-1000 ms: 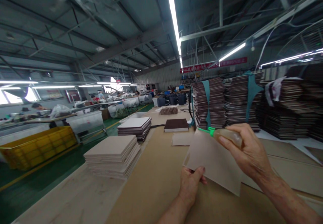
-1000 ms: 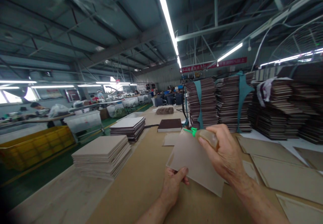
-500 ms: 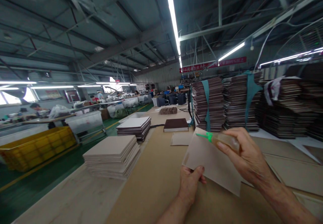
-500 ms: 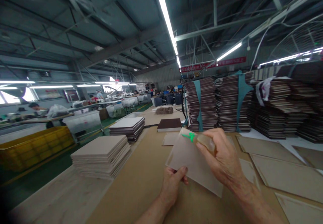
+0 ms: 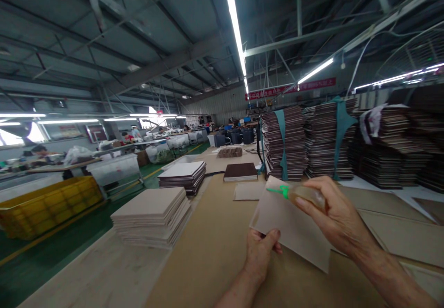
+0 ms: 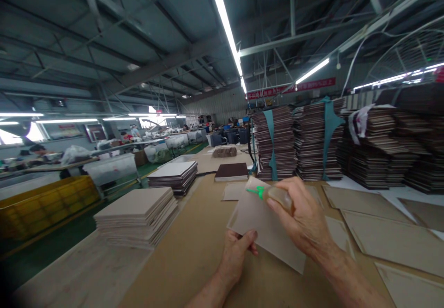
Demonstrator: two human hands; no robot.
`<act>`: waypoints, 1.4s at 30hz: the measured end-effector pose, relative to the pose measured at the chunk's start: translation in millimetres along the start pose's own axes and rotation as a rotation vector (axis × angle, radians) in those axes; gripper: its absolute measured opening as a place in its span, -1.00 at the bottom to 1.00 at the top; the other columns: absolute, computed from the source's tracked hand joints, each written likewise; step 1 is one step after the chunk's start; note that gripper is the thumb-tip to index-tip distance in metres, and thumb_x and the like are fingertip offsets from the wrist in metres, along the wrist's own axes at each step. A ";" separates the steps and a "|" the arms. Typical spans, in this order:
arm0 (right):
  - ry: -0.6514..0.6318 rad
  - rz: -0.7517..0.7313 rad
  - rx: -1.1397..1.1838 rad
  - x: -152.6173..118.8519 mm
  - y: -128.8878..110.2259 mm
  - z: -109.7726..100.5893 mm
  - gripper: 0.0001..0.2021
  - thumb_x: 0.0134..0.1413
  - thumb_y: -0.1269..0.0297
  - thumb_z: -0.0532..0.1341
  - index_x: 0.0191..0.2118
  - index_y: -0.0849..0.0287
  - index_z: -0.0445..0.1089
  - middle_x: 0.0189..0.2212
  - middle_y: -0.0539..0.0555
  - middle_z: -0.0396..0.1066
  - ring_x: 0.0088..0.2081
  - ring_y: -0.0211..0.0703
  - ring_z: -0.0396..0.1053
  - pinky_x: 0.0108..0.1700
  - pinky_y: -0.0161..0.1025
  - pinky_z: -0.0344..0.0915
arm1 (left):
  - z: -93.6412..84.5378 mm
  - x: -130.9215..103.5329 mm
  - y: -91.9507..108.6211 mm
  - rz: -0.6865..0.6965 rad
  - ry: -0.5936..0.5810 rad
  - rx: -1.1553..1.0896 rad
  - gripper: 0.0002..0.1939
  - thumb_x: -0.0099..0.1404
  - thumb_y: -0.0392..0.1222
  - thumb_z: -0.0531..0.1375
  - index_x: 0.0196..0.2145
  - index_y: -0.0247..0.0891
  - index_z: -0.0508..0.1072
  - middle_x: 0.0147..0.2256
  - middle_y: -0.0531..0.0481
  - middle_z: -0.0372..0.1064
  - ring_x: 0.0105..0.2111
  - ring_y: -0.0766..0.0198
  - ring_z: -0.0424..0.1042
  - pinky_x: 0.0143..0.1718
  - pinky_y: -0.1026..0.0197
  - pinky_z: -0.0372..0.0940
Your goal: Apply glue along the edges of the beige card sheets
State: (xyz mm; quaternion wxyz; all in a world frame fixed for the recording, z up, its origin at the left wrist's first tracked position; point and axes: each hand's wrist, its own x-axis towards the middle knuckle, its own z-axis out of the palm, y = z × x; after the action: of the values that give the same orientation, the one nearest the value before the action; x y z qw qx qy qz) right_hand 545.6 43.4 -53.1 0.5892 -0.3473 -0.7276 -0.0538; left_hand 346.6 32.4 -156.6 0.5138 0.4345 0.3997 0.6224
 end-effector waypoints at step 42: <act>-0.037 -0.183 -0.274 0.2 -6.6 -36.1 -0.82 0.56 0.14 0.18 0.01 0.15 0.37 -0.12 0.12 0.40 -0.10 0.08 0.43 -0.12 -0.07 0.31 | -3.6 0.6 4.3 0.031 -0.064 -0.032 -0.59 -0.06 0.01 0.55 -0.36 -0.33 0.63 -0.53 0.05 0.46 -0.67 0.41 0.25 -0.65 0.32 0.29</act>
State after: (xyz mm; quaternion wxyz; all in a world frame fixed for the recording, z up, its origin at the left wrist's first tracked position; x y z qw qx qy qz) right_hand 571.4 20.8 -39.9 0.5155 -0.3577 -0.7526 -0.1997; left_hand 341.8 32.2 -153.6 0.5233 0.4522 0.3664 0.6225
